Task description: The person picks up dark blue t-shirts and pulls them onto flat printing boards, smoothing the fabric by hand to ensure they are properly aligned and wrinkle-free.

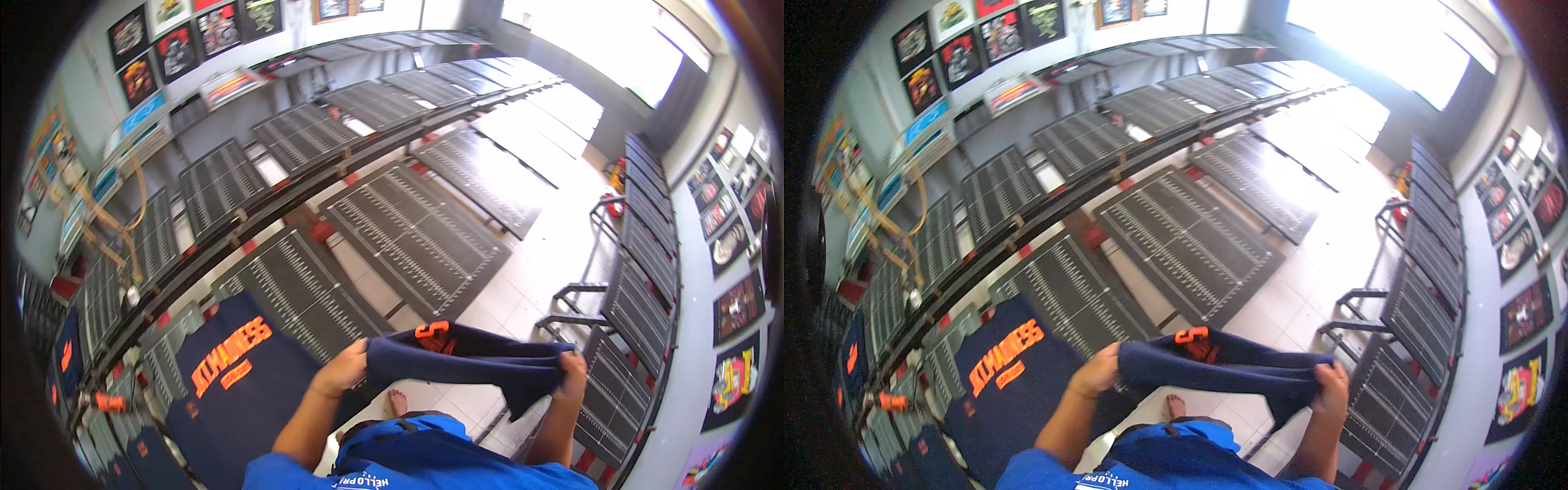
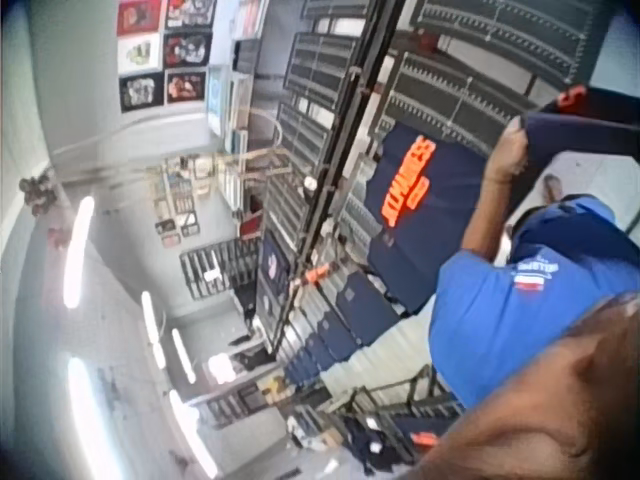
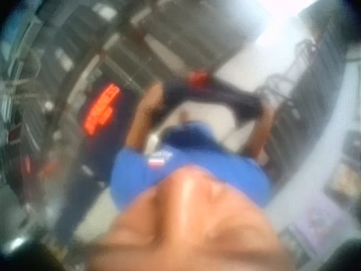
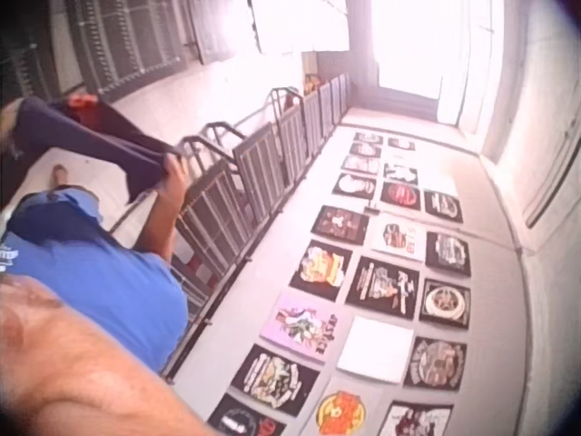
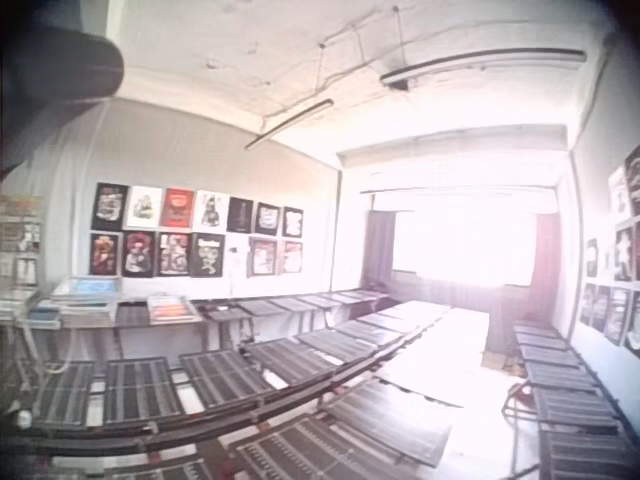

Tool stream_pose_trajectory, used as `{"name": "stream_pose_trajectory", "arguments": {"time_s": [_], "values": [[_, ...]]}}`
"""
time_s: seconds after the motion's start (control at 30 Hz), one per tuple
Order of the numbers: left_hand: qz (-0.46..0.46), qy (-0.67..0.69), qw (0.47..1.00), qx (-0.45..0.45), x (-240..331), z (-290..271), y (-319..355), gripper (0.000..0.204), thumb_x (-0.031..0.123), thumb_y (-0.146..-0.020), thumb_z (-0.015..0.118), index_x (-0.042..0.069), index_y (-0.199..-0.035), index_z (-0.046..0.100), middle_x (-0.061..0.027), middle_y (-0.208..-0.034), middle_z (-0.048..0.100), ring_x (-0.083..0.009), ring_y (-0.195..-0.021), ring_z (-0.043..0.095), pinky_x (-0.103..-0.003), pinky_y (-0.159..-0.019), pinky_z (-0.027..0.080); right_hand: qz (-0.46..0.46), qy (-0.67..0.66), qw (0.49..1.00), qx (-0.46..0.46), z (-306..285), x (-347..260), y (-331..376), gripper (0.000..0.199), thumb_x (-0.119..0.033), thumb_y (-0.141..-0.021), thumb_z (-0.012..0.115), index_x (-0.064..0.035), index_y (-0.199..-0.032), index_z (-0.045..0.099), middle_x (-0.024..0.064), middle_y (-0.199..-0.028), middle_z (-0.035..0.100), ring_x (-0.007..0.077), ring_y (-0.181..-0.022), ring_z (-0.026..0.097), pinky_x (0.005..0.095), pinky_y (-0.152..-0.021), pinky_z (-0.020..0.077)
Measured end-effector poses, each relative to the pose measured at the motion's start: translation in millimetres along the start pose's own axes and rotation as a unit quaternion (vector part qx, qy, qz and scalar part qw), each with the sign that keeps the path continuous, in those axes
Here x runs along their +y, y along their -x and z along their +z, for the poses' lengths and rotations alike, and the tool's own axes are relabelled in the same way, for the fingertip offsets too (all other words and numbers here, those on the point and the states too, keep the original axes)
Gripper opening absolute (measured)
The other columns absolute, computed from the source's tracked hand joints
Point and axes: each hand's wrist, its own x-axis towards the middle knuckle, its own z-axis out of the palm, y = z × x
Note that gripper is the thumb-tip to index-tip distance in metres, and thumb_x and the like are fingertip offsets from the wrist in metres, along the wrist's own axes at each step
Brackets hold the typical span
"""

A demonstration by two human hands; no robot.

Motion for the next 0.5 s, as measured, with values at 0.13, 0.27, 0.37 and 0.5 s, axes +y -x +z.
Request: {"name": "stream_pose_trajectory", "arguments": {"time_s": [0.13,0.27,0.37,0.5], "values": [[0.065,-0.045,0.988,0.132,47.8,-18.6,170.8,0.035,0.018,-0.084,0.069,-0.002,-0.111,0.059,-0.0074,-0.107,0.063,-0.0137,-0.098,0.06,-0.027,-0.086,0.046,-0.073,-0.184,0.98,0.026,96.5,-4.4,40.2,0.055,-0.048,-0.089,0.049,0.0023,-0.109,0.056,0.0184,-0.094,0.065,0.0282,-0.08,0.066,0.042,-0.074,0.0546],[0.408,0.033,0.853,0.325,18.6,-18.4,321.2,0.052,0.02,-0.076,0.077,-0.003,-0.117,0.055,-0.0116,-0.108,0.064,-0.023,-0.101,0.061,-0.034,-0.091,0.047,-0.21,0.035,0.977,-0.015,143.3,13.3,50.2,0.04,-0.03,-0.092,0.049,0.0056,-0.109,0.056,0.0145,-0.091,0.065,0.021,-0.086,0.064,0.0332,-0.077,0.0526],[0.536,0.074,0.762,0.356,51.8,-12.4,350.4,0.045,0.032,-0.089,0.058,-0.004,-0.118,0.054,-0.0169,-0.11,0.063,-0.03,-0.097,0.064,-0.042,-0.088,0.051,-0.249,-0.034,0.968,0.025,262.1,-1.4,85.5,0.035,-0.019,-0.095,0.047,0.0066,-0.117,0.055,0.0158,-0.099,0.065,0.0213,-0.089,0.064,0.0324,-0.079,0.0525],[0.409,0.095,0.72,0.553,102.1,-74.0,405.3,0.036,0.023,-0.093,0.052,-0.002,-0.119,0.056,-0.0115,-0.11,0.062,-0.0194,-0.097,0.063,-0.033,-0.086,0.049,0.064,-0.045,0.959,-0.272,361.5,30.7,49.6,0.028,-0.014,-0.089,0.06,0.0047,-0.11,0.063,0.012,-0.102,0.067,0.0187,-0.088,0.065,0.0293,-0.079,0.051]]}}
